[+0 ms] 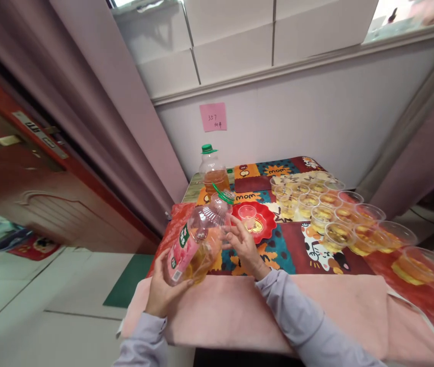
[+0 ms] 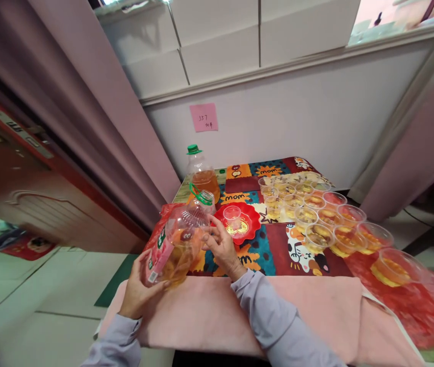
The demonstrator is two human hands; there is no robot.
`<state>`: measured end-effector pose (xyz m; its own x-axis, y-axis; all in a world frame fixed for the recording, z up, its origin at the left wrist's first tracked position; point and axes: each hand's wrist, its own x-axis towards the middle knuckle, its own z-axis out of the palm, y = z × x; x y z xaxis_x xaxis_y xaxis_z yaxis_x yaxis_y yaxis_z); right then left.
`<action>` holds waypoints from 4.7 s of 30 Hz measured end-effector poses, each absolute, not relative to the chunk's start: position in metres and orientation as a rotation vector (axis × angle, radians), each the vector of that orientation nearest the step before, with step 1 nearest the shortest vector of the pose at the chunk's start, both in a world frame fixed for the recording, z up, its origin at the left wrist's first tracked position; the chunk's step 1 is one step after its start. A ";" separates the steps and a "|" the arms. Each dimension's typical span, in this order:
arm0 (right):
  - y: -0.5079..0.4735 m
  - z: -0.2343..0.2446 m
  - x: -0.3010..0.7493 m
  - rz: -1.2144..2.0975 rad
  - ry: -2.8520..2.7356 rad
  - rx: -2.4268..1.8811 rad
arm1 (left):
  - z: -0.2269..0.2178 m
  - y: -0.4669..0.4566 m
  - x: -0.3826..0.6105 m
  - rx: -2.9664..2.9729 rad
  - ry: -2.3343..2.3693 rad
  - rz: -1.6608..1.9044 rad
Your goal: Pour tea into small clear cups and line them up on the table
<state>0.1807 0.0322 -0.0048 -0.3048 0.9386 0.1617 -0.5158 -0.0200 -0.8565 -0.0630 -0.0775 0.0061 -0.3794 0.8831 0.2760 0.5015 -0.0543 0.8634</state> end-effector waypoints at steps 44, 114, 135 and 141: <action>0.029 -0.009 0.171 1.860 -0.572 -0.483 | 0.156 -0.053 -0.059 1.524 2.132 0.796; 0.036 -0.013 0.170 1.893 -0.519 -0.422 | 0.180 -0.043 -0.047 1.755 2.294 0.617; 0.036 -0.011 0.171 1.898 -0.513 -0.437 | 0.180 -0.043 -0.049 1.769 2.328 0.594; 0.036 -0.011 0.172 1.905 -0.509 -0.433 | 0.179 -0.043 -0.050 1.800 2.308 0.605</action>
<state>0.1716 0.0363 -0.0109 -0.3675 0.9279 -0.0629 -0.7731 -0.3424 -0.5339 -0.0502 -0.0433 0.1786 -0.2671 0.9555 0.1248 0.8937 0.1972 0.4030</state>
